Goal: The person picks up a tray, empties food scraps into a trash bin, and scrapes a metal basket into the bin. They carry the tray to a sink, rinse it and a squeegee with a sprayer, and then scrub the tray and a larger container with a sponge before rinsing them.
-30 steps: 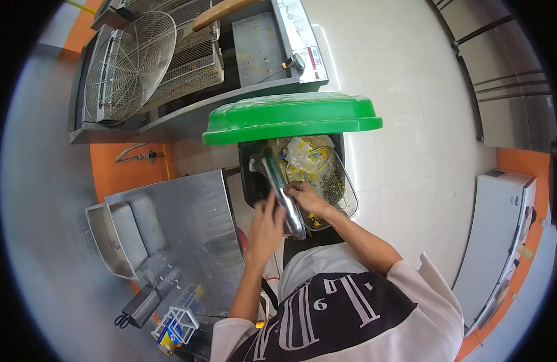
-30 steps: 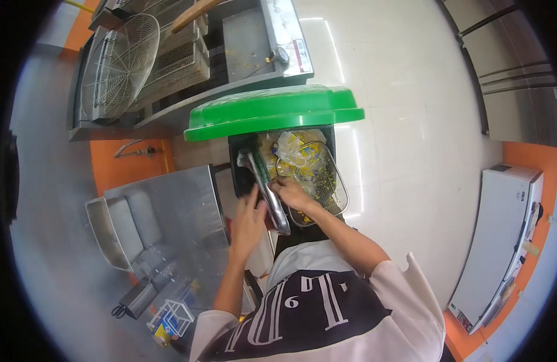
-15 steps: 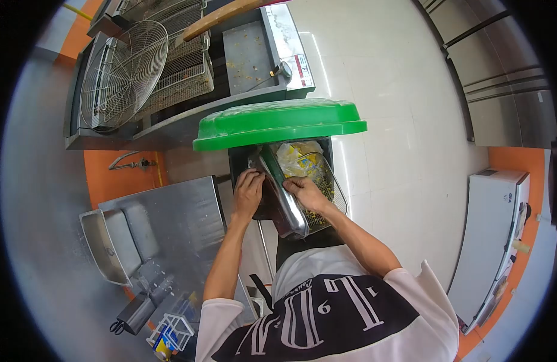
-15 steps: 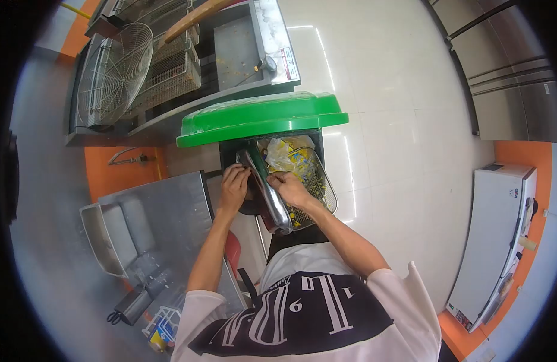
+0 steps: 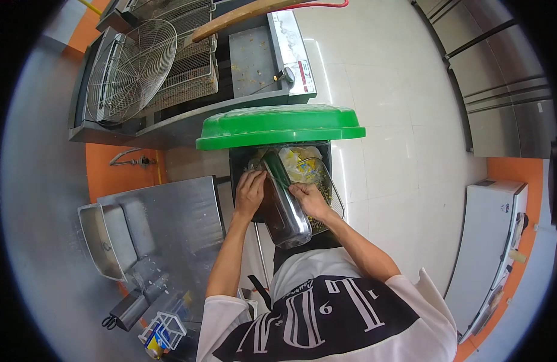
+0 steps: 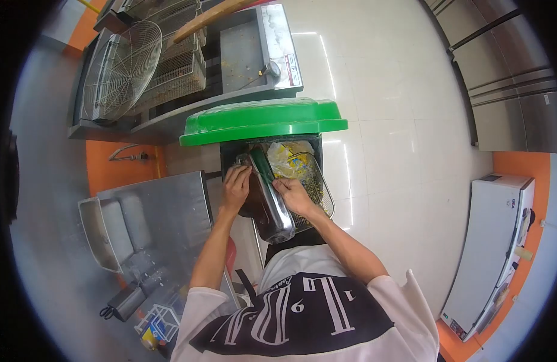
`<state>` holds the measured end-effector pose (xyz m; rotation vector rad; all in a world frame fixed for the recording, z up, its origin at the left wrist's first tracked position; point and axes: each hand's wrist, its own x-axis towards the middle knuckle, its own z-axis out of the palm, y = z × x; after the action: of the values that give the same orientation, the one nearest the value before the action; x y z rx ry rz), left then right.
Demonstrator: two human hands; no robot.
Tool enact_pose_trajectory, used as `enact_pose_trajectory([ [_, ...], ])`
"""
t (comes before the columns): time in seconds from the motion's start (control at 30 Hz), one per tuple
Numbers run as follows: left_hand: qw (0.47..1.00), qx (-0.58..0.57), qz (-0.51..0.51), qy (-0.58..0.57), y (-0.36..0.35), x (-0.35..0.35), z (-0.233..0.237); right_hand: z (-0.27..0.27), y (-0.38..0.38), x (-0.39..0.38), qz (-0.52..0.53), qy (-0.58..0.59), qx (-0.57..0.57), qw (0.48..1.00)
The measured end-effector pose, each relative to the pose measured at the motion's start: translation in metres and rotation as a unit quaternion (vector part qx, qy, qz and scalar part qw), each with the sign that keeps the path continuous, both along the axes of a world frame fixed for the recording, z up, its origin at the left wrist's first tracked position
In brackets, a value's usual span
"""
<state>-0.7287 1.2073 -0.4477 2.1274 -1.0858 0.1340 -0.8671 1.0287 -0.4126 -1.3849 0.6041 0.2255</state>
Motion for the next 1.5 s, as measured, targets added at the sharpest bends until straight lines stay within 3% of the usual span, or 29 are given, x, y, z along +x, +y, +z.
enact_pose_trajectory([
  [0.07,0.998,-0.009,-0.012,-0.054,-0.004,0.004,0.002,-0.002,0.000,-0.002,0.004,-0.005,-0.012,1.000],
  [0.2,1.000,0.009,0.006,-0.025,-0.009,0.003,0.007,-0.004,0.003,0.000,0.003,-0.009,-0.082,0.997],
  [0.27,0.995,-0.009,0.016,0.101,-0.010,-0.004,0.011,-0.009,0.003,0.002,-0.066,-0.035,-0.115,0.991],
  [0.37,0.987,-0.021,0.000,0.161,-0.002,-0.009,0.010,-0.009,-0.002,0.006,-0.066,-0.005,-0.108,0.992],
  [0.47,0.983,-0.039,-0.053,0.171,0.017,-0.006,-0.007,-0.017,-0.008,0.007,-0.056,-0.010,-0.123,0.991],
  [0.57,0.980,-0.007,-0.089,0.180,0.016,-0.010,0.007,-0.024,-0.010,0.010,-0.060,-0.008,-0.135,0.989],
  [0.7,0.975,0.049,-0.045,0.214,0.006,-0.015,0.019,-0.016,-0.016,0.017,-0.045,0.013,-0.104,0.993],
  [0.9,0.968,-0.127,-0.059,0.210,-0.003,-0.022,0.008,-0.015,-0.021,0.020,-0.048,0.051,-0.108,0.992],
  [0.97,0.869,-0.241,0.005,0.432,0.000,-0.026,-0.019,-0.017,-0.024,0.019,-0.041,0.076,-0.099,0.991],
  [1.0,0.869,-0.242,0.005,0.432,-0.001,-0.026,-0.009,-0.024,-0.024,0.019,-0.041,0.054,-0.110,0.992],
  [1.1,0.847,-0.149,0.028,0.510,-0.005,-0.027,0.028,-0.032,-0.024,0.019,-0.042,0.027,-0.119,0.992],
  [1.17,0.935,0.049,-0.063,0.345,-0.006,-0.025,0.033,-0.036,-0.026,0.023,-0.038,0.007,-0.141,0.989],
  [1.3,0.965,-0.029,-0.034,0.257,-0.017,-0.039,0.044,-0.034,-0.027,0.023,-0.045,0.014,-0.134,0.990],
  [1.4,0.966,-0.052,-0.097,0.234,-0.029,-0.046,0.076,-0.034,-0.024,0.025,-0.043,0.038,-0.173,0.983],
  [1.47,0.932,0.073,-0.084,0.345,-0.039,-0.058,0.095,-0.043,-0.024,0.028,-0.086,0.038,-0.149,0.984],
  [1.5,0.941,0.104,-0.072,0.315,-0.040,-0.062,0.088,-0.045,-0.021,0.030,-0.099,0.017,-0.131,0.986],
])
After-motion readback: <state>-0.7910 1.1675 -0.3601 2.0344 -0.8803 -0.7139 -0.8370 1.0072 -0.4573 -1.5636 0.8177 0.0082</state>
